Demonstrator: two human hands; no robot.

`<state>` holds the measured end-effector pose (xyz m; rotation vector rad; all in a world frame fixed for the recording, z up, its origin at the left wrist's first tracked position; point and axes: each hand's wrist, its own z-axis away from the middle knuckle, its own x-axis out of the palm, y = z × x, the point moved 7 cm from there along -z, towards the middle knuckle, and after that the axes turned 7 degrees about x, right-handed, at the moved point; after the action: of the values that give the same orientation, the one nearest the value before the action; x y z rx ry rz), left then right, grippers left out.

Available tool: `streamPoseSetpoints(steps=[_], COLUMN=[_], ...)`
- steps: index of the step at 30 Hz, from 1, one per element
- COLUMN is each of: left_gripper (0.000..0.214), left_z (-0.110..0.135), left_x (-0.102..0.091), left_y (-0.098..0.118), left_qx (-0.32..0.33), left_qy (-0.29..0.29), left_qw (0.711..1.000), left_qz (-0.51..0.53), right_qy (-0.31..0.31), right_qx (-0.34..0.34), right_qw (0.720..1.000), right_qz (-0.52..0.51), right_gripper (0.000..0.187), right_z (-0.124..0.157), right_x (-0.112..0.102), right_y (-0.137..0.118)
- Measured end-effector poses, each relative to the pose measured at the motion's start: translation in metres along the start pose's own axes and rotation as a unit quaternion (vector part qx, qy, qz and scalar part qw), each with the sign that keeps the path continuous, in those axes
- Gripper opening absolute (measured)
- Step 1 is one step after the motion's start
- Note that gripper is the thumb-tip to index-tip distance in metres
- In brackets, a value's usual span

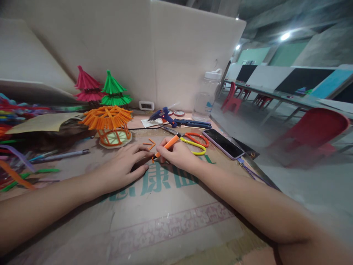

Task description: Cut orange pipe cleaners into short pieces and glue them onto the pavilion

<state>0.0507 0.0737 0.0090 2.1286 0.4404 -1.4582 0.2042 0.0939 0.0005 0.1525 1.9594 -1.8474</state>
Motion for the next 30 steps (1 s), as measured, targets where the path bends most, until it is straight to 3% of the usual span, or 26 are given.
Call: streamPoseSetpoints(steps=[11, 16, 19, 22, 30], left_gripper=[0.033, 0.039, 0.028, 0.030, 0.032], left_z=[-0.001, 0.003, 0.006, 0.008, 0.010], left_x=[0.001, -0.006, -0.010, -0.008, -0.004], left_y=[0.000, 0.004, 0.017, 0.027, 0.029], left_qx=[-0.003, 0.002, 0.044, 0.088, 0.119], left_qy=[-0.009, 0.031, 0.030, 0.018, 0.029], left_qw=[1.000, 0.999, 0.995, 0.989, 0.982], left_qz=[-0.009, -0.032, -0.085, -0.118, -0.141], right_qy=[0.000, -0.004, 0.001, 0.003, 0.001], right_qx=[0.004, 0.007, 0.007, 0.012, 0.018], right_qw=[1.000, 1.000, 1.000, 1.000, 1.000], right_qz=[0.004, 0.006, 0.004, -0.005, -0.012], right_gripper=[0.023, 0.022, 0.022, 0.022, 0.023], right_z=[0.000, 0.000, 0.000, -0.001, -0.001], right_x=[0.001, 0.001, 0.000, 0.000, 0.001], right_y=[-0.001, -0.001, -0.001, -0.001, -0.003])
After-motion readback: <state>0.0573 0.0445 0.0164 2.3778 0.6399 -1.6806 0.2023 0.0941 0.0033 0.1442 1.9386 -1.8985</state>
